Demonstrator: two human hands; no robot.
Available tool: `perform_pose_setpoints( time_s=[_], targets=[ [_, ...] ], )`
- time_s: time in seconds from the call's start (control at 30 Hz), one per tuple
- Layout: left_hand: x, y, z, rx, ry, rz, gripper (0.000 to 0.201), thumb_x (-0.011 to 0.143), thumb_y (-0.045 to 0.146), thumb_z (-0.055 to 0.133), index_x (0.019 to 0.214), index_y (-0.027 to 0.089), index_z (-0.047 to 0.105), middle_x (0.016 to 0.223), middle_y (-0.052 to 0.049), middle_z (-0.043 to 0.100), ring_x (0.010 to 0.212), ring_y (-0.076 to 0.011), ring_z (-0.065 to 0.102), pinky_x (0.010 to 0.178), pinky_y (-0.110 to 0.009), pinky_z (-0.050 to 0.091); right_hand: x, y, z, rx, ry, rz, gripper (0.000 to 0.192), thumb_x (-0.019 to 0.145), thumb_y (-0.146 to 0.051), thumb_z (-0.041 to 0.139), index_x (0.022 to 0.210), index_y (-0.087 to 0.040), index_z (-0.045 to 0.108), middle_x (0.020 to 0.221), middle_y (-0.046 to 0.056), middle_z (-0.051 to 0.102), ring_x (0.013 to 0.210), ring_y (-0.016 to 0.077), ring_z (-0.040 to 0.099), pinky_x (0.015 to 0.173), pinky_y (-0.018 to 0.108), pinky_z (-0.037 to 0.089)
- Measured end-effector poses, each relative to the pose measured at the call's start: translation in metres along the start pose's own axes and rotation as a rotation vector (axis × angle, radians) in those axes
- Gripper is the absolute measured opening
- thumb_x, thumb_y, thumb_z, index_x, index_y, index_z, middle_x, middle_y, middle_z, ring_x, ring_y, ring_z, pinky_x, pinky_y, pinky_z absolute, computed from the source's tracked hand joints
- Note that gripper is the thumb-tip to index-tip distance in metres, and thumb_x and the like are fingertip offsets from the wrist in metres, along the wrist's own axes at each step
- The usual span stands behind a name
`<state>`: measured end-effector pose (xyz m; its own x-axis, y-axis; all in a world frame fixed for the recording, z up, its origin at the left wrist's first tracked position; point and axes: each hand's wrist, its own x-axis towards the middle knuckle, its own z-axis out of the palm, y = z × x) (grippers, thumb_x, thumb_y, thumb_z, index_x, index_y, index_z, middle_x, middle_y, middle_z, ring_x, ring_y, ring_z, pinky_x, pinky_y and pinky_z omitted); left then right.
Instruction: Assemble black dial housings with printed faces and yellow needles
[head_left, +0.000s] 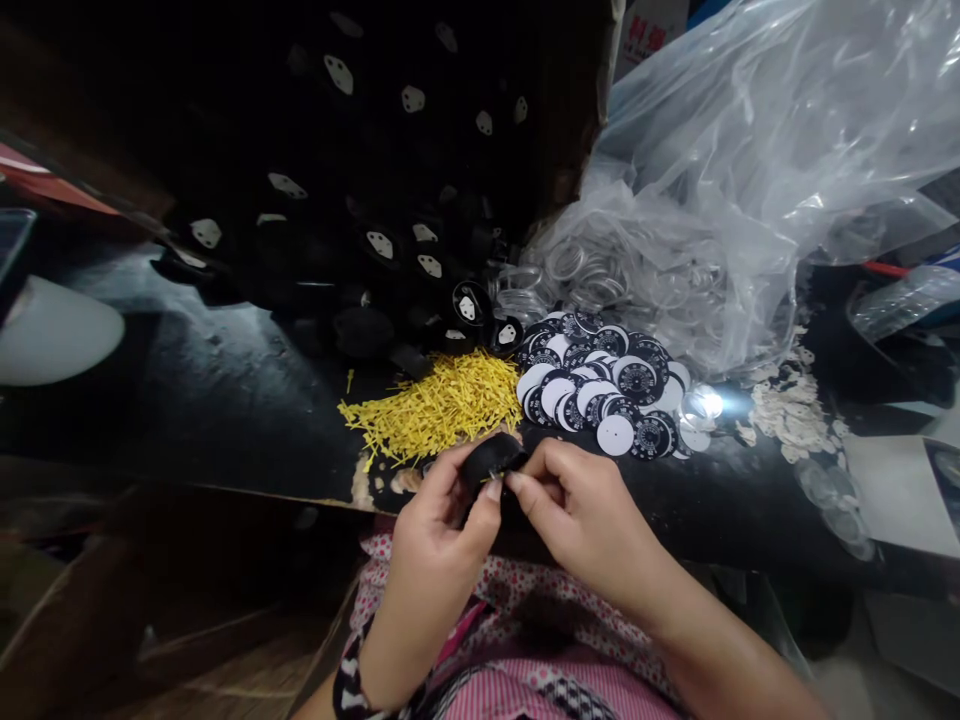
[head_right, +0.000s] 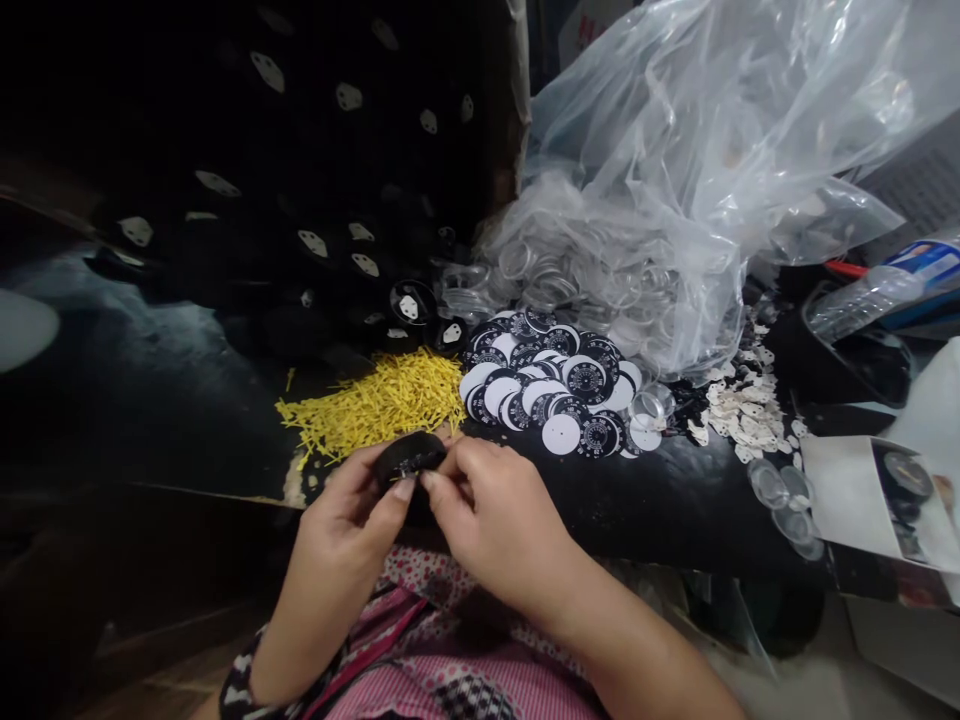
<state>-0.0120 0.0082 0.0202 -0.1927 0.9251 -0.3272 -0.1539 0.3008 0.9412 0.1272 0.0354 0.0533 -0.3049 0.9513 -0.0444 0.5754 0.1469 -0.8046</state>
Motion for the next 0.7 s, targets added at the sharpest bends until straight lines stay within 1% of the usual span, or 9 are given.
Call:
perform_pose_setpoints(
  time_s=[0.07,0.13,0.2,0.3,0.37,0.5,0.57,0.63,0.7],
  targets=[
    [0.003,-0.001,-0.002,-0.099,-0.030,-0.102,0.032,0.074,0.030,0.076,0.105,0.024,0.071,0.111,-0.006,0.073,0.116,-0.0303,0.063,0.098,-0.036,0.051,0.002,0.000,-0.003,-0.064,0.010,-0.043,0.020,0.086,-0.018,0.060,0.068,-0.020,0.053,0.065,-0.003,0.056,0.060,0.0117,0.050,0.062,0.026,0.040],
    [0.006,-0.003,-0.005,-0.181,-0.062,-0.181,0.041,0.074,0.033,0.078,0.113,0.026,0.069,0.116,-0.005,0.072,0.121,-0.0301,0.060,0.100,-0.036,0.050,0.006,0.001,-0.006,-0.165,0.016,-0.147,0.006,0.088,-0.019,0.058,0.082,-0.019,0.061,0.078,0.001,0.063,0.069,0.0145,0.056,0.069,0.029,0.043],
    [0.007,-0.004,-0.008,-0.200,-0.090,-0.189,0.043,0.074,0.034,0.078,0.116,0.027,0.069,0.121,-0.005,0.071,0.127,-0.0294,0.055,0.104,-0.035,0.047,0.009,0.004,-0.008,-0.295,0.013,-0.258,0.011,0.091,-0.018,0.054,0.098,-0.018,0.063,0.089,0.005,0.067,0.080,0.0180,0.059,0.077,0.033,0.043],
    [0.004,-0.005,-0.009,-0.142,-0.081,-0.161,0.036,0.076,0.033,0.078,0.111,0.026,0.072,0.127,-0.006,0.068,0.136,-0.0281,0.047,0.112,-0.033,0.038,0.015,0.008,-0.005,-0.464,0.016,-0.360,0.015,0.093,-0.017,0.048,0.090,-0.016,0.063,0.085,0.007,0.067,0.080,0.0201,0.059,0.081,0.037,0.042],
    [0.002,-0.004,-0.006,-0.185,-0.009,-0.225,0.030,0.076,0.032,0.077,0.106,0.026,0.074,0.129,-0.005,0.067,0.136,-0.0283,0.047,0.112,-0.034,0.038,0.016,0.007,-0.001,-0.488,0.031,-0.382,0.016,0.092,-0.016,0.048,0.084,-0.016,0.062,0.079,0.006,0.066,0.076,0.0192,0.058,0.079,0.036,0.043],
    [0.003,-0.006,0.002,-0.370,0.113,-0.397,0.025,0.077,0.035,0.075,0.101,0.030,0.075,0.125,-0.004,0.069,0.127,-0.0319,0.056,0.102,-0.043,0.050,0.017,0.000,-0.001,-0.392,0.072,-0.217,0.010,0.088,-0.015,0.053,0.083,-0.016,0.062,0.072,0.003,0.065,0.066,0.0150,0.055,0.070,0.029,0.043],
    [0.007,-0.009,0.002,-0.282,0.052,-0.319,0.028,0.075,0.038,0.077,0.102,0.030,0.076,0.124,-0.004,0.070,0.128,-0.0310,0.055,0.107,-0.041,0.045,0.020,-0.002,-0.007,-0.331,0.006,-0.100,0.007,0.087,-0.016,0.057,0.084,-0.018,0.063,0.068,0.000,0.065,0.061,0.0133,0.054,0.066,0.026,0.042],
    [0.012,-0.015,0.000,-0.161,-0.025,-0.216,0.032,0.075,0.039,0.078,0.104,0.028,0.076,0.127,-0.004,0.068,0.132,-0.0292,0.051,0.114,-0.038,0.036,0.030,0.002,-0.019,-0.234,-0.120,-0.061,0.007,0.088,-0.018,0.059,0.084,-0.020,0.065,0.070,-0.002,0.066,0.062,0.0122,0.057,0.065,0.024,0.043],
    [0.017,-0.023,-0.002,-0.153,-0.045,-0.210,0.034,0.078,0.040,0.076,0.110,0.028,0.074,0.130,-0.004,0.067,0.131,-0.0282,0.052,0.115,-0.038,0.033,0.050,0.015,-0.035,-0.190,-0.095,-0.071,0.011,0.091,-0.019,0.056,0.087,-0.020,0.066,0.078,-0.001,0.069,0.070,0.0125,0.061,0.068,0.024,0.044]
  ],
)
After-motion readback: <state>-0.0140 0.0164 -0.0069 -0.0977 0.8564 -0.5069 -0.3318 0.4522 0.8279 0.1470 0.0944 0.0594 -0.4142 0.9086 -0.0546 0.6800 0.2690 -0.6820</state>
